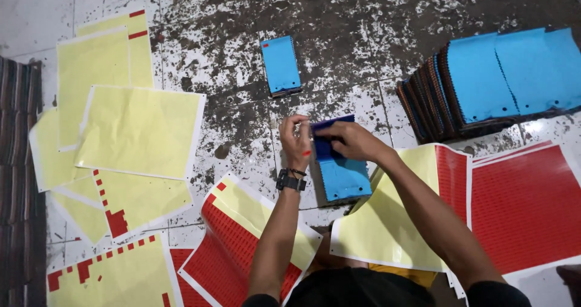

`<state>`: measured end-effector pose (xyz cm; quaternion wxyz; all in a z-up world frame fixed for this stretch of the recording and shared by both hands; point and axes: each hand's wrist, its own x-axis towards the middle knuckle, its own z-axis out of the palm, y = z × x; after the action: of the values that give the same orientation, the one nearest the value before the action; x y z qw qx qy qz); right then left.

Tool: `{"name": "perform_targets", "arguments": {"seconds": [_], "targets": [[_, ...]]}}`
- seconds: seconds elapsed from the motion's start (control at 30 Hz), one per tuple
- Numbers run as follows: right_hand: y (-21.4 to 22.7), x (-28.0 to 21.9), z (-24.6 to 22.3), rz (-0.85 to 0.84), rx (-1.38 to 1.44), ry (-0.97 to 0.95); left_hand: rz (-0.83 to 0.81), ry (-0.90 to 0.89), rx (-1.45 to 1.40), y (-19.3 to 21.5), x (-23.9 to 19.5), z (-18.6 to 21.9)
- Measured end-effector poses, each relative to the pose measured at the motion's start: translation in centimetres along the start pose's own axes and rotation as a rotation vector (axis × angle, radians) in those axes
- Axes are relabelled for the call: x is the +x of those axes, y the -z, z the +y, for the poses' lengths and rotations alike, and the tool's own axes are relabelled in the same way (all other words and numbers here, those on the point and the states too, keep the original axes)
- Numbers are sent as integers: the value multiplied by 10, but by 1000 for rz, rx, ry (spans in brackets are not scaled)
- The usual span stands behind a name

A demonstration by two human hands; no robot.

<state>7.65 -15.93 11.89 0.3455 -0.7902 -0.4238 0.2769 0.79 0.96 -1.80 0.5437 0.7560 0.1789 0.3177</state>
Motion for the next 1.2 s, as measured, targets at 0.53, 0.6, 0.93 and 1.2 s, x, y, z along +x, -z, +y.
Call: {"name": "perform_targets", "arguments": {"seconds": [0.53,0.6,0.93,1.2], "targets": [[-20,11,21,12,264,-91,-18,-12,181,-17,7,4],[-17,9,15,27,309,-127,57,-48,281,-19,6,8],[-20,14,37,12,213,-116,188,-36,577,-4,11,25],[-37,43,78,172,-35,-205,-19,114,459,17,0,-5]]}}
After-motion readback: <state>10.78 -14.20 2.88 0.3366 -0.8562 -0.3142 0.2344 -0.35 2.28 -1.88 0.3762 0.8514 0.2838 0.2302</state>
